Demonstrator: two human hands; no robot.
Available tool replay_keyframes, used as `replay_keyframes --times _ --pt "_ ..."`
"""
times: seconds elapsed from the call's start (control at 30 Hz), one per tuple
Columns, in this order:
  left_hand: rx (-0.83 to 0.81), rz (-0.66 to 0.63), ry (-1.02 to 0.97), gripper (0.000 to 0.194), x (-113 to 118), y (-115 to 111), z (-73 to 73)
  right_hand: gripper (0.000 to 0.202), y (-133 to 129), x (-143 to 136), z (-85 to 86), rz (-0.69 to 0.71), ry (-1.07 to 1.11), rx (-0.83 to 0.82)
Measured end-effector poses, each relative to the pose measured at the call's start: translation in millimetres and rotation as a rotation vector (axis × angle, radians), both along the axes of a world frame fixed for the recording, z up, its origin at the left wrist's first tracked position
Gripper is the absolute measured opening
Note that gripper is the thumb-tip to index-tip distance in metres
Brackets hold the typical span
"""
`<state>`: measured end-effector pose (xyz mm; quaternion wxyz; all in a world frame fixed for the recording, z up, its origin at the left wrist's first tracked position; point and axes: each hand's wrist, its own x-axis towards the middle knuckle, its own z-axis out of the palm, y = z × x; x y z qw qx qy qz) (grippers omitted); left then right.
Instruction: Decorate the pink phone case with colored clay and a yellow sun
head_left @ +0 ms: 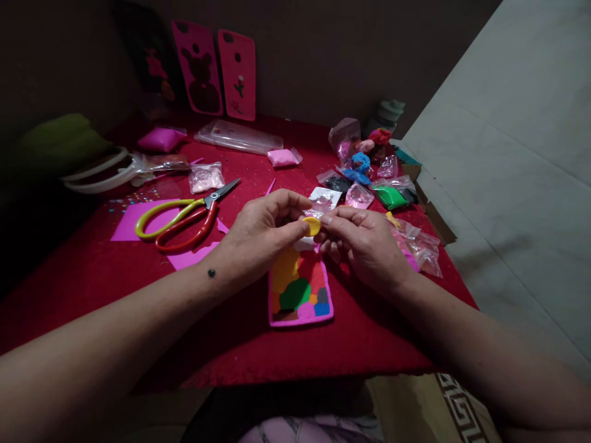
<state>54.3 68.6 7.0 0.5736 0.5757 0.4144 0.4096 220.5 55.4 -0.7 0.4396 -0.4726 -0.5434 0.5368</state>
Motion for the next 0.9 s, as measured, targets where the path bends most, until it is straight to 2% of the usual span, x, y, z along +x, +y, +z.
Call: replay_keyframes --times 0.23,0.53,0.9 --pt "-0.057 0.026 -0.018 0.016 0.9 -2.0 5.8 0.020 -1.4 -1.7 1.4 -0.037 -0.085 0.043" --pt "-0.004 0.028 -0.026 0.021 0.0 -0.9 1.0 0.022 -4.1 -4.3 6.1 -0.004 -0.075 -0.013" --pt "-0.054 0.016 -0.080 0.023 0.7 -1.1 1.9 0.022 -3.9 -5.5 5.3 -0.032 -0.052 -0.019"
